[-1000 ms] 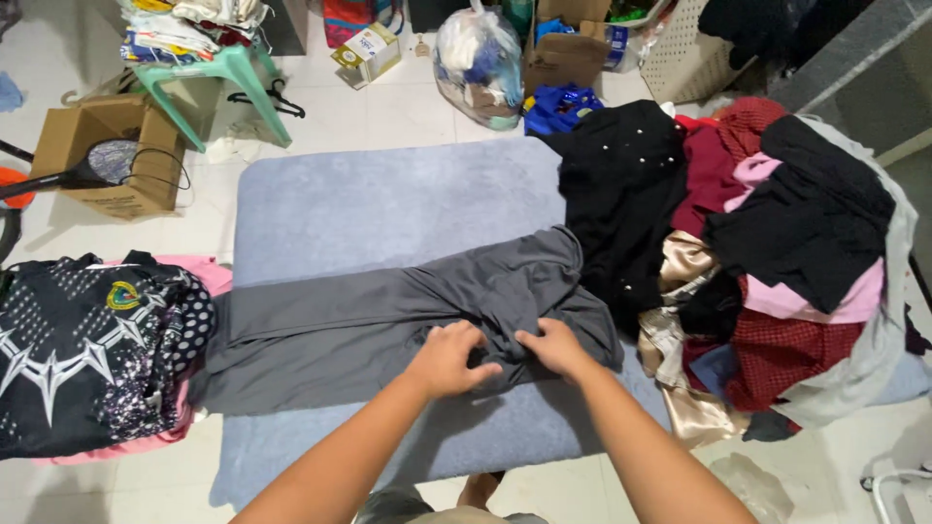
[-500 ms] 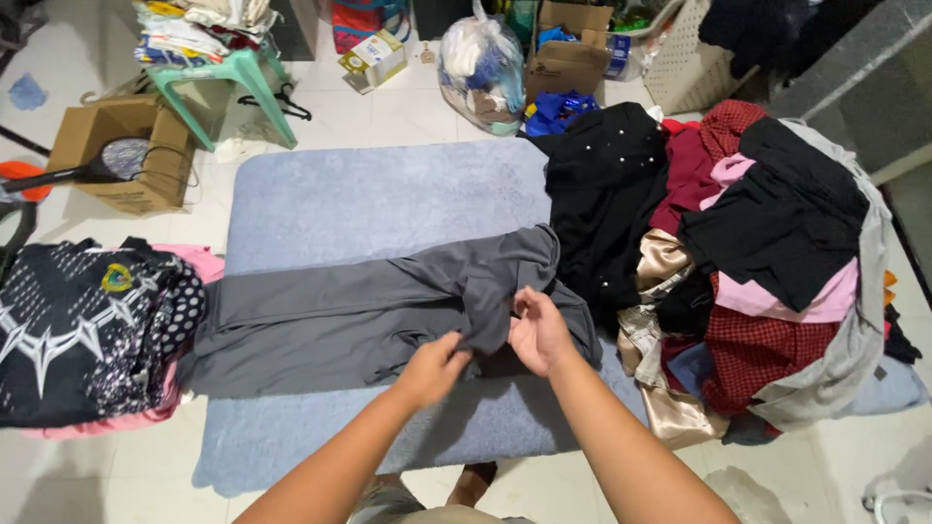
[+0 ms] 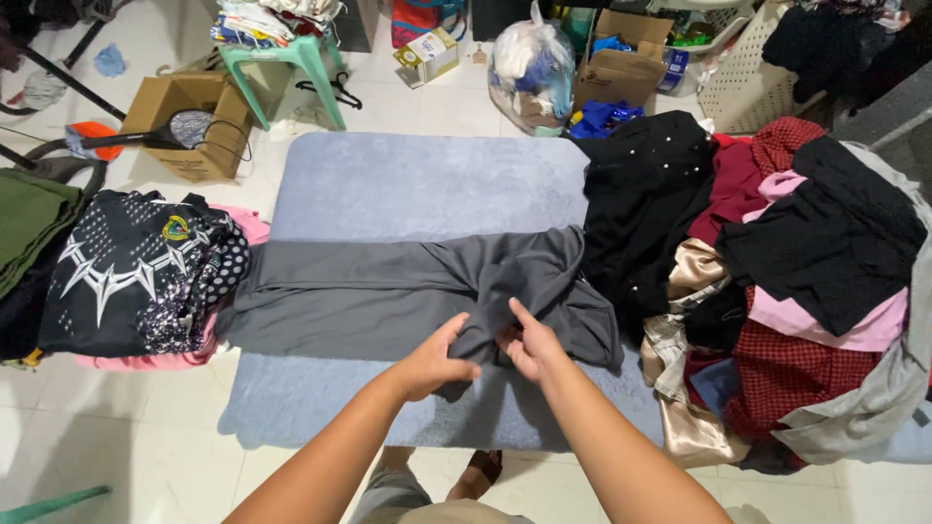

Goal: The recorder folds a grey t-shirt on a blue cushioned surface in a cluttered room.

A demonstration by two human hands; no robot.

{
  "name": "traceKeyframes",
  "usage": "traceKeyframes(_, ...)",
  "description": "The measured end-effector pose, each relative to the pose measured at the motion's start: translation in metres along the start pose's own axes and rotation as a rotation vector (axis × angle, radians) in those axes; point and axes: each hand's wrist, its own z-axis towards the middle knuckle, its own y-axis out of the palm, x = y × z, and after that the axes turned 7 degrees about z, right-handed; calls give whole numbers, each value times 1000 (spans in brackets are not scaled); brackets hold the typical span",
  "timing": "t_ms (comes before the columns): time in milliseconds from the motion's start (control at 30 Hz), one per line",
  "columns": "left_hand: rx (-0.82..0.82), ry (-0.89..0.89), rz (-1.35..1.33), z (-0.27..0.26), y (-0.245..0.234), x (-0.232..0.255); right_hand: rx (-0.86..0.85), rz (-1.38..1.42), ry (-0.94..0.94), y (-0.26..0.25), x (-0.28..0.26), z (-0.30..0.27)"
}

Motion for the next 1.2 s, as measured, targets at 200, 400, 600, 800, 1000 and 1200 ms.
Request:
traceKeyframes(200, -135, 26, 463, -14, -7, 9, -29, 58, -229, -7, -38, -2)
traceKeyframes(400, -165, -1, 1234, -25, -46, 46, 202, -451, -541, -38, -59, -10)
traceKeyframes(600, -74, -102, 1609, -20, -88, 92, 475, -922, -625, -46, -60, -31)
traceKeyframes(800, 132, 48, 1662, 8, -115, 141, 529, -1514, -927, -67, -64, -27)
traceKeyframes(1000, 655, 508, 1666, 75, -87, 185, 538, -1583, -819, -32, -56, -50)
traceKeyframes(1200, 637, 158, 1296, 187, -129, 39, 444, -1575, -880, -26, -52, -64)
